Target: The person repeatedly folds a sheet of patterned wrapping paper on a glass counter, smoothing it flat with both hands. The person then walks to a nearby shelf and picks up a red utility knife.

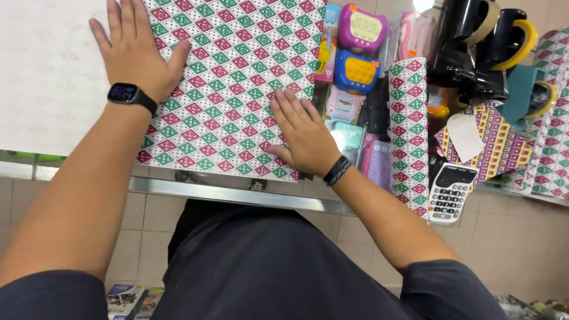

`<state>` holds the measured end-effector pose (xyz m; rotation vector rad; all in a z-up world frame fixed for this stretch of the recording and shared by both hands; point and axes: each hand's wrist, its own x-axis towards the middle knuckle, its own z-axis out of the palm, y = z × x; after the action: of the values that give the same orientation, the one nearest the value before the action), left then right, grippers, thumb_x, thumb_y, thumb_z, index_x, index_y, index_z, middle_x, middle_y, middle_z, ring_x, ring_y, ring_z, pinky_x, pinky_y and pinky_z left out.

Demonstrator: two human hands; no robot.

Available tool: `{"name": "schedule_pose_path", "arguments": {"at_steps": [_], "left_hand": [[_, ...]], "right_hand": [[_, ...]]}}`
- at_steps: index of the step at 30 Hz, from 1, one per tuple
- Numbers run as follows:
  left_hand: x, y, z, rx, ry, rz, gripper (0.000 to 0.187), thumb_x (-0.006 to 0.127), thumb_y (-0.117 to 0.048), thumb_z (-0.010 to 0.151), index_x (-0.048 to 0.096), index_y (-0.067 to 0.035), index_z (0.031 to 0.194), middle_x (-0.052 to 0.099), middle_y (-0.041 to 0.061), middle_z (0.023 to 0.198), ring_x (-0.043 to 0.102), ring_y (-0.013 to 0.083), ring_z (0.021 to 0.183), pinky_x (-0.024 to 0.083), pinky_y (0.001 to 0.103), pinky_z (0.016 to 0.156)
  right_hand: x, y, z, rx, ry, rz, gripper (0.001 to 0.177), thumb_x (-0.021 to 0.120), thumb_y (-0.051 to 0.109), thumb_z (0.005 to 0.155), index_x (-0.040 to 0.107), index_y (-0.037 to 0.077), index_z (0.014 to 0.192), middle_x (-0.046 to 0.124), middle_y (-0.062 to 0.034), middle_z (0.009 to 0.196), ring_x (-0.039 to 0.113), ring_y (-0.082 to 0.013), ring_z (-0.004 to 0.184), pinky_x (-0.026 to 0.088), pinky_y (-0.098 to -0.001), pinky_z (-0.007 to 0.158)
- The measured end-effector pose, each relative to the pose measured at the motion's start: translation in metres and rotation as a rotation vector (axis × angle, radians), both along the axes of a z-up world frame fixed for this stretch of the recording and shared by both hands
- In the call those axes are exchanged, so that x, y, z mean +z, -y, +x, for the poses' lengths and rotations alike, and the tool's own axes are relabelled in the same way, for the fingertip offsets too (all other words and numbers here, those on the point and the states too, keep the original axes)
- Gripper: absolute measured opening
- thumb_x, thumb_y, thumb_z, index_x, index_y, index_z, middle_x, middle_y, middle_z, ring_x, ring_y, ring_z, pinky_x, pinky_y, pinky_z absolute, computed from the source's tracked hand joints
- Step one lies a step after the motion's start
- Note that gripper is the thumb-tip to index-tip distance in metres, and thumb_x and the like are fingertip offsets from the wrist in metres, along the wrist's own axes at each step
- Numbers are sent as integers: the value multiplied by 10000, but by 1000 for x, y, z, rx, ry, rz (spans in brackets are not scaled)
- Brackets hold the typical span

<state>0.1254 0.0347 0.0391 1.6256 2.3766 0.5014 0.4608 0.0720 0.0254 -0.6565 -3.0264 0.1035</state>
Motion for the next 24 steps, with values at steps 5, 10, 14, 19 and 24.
{"name": "schedule_pose_path", "arguments": {"at_steps": [5, 10, 14, 19, 24], "left_hand": [[-16, -4, 2, 43, -70, 73, 888, 402, -620, 1085, 238, 60, 1632, 249, 306, 1679, 163, 480, 1523, 4, 671, 1158], [-4, -4, 10, 32, -43, 66, 895, 425, -601, 1081, 175, 57, 1634, 211, 308, 1698, 147, 519, 1541, -11, 656, 1183], [-10, -8, 7, -106, -70, 76, 1087, 323, -773, 983, 193, 92, 1628, 187, 330, 1679, 141, 478, 1544, 39, 599, 1221], [-15, -7, 5, -158, -87, 73, 1188, 355, -857, 898, 232, 66, 1637, 175, 349, 1665, 135, 479, 1538, 62, 592, 1228], [-8, -5, 8, -180, -58, 40, 1340, 343, -986, 728, 226, -17, 1647, 129, 338, 1668, 93, 459, 1549, 44, 547, 1250]], "right_hand": [[5, 56, 34, 60, 26, -63, 1018, 325, 790, 955, 282, 13, 1612, 285, -175, 1683, 240, -327, 1576, 175, -488, 1272], [13, 81, 63, 66, -11, -169, 1065, 240, 843, 903, 244, 65, 1631, 292, -118, 1692, 240, -283, 1583, 122, -479, 1297], [17, 62, 57, 65, -31, -168, 1029, 268, 814, 925, 238, 63, 1628, 289, -127, 1691, 270, -293, 1576, 145, -505, 1283], [1, 3, 20, -80, -33, -139, 1023, 231, 792, 950, 193, 28, 1629, 235, -175, 1701, 242, -310, 1586, 145, -528, 1273], [-5, -58, -1, -236, -8, -231, 965, 187, 757, 977, 68, 73, 1647, 101, -151, 1731, 93, -303, 1609, 45, -547, 1271]]}}
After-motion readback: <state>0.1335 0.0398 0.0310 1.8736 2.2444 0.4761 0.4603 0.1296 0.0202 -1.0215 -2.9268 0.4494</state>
